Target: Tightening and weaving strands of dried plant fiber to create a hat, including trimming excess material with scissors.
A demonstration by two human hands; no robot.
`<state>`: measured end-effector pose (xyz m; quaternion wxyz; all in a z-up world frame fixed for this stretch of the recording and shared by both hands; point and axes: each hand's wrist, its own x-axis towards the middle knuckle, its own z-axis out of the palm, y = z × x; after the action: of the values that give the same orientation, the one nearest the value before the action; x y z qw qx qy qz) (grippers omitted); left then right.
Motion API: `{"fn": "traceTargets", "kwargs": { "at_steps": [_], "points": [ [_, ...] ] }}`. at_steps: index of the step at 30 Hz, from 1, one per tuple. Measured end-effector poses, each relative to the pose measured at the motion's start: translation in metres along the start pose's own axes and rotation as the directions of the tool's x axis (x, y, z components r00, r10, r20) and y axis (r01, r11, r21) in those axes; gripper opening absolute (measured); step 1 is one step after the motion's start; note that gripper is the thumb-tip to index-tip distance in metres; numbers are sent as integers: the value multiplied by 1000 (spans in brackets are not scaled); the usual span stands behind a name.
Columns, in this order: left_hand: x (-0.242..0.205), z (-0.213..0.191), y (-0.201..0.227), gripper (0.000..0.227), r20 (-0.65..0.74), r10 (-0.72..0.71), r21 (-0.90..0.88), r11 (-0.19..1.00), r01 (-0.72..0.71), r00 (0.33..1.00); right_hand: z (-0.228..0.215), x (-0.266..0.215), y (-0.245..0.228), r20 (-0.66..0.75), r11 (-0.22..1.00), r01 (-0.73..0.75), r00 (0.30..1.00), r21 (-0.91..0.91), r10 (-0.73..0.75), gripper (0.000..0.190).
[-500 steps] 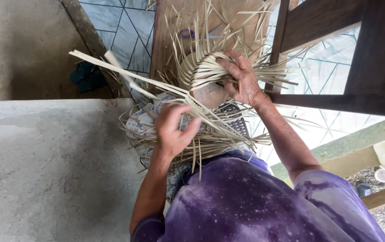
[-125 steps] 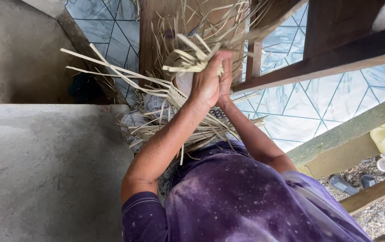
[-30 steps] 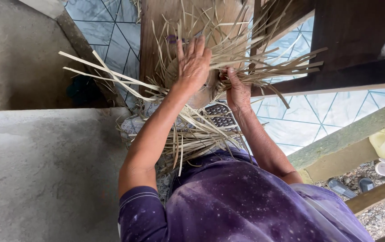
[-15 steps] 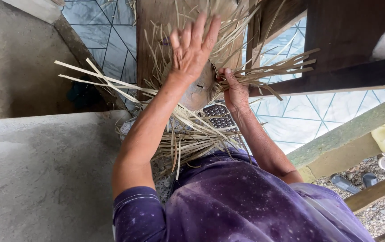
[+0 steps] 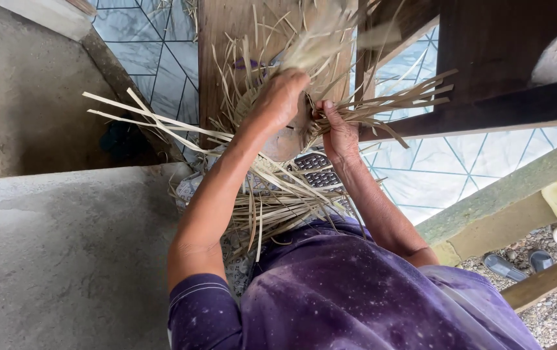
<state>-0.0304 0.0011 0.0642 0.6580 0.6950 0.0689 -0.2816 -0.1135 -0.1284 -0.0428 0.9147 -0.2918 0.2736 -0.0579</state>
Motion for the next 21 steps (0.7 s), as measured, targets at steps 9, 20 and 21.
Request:
{"fn": "traceTargets", "kwargs": {
  "at_steps": [9, 20, 21],
  "points": [
    [39, 2, -25, 15, 216, 465, 934, 159, -321, 859, 8, -12, -17, 144, 994, -99, 984, -43, 104, 17],
    [63, 1, -58, 32, 175, 247, 846, 457, -274, 953, 5, -13, -13, 179, 998, -53, 982, -43, 60, 19],
    [53, 6, -50, 32, 178, 248, 846, 456, -277, 952, 2, -9, -7, 178, 998, -50, 982, -42, 57, 19]
  ]
}}
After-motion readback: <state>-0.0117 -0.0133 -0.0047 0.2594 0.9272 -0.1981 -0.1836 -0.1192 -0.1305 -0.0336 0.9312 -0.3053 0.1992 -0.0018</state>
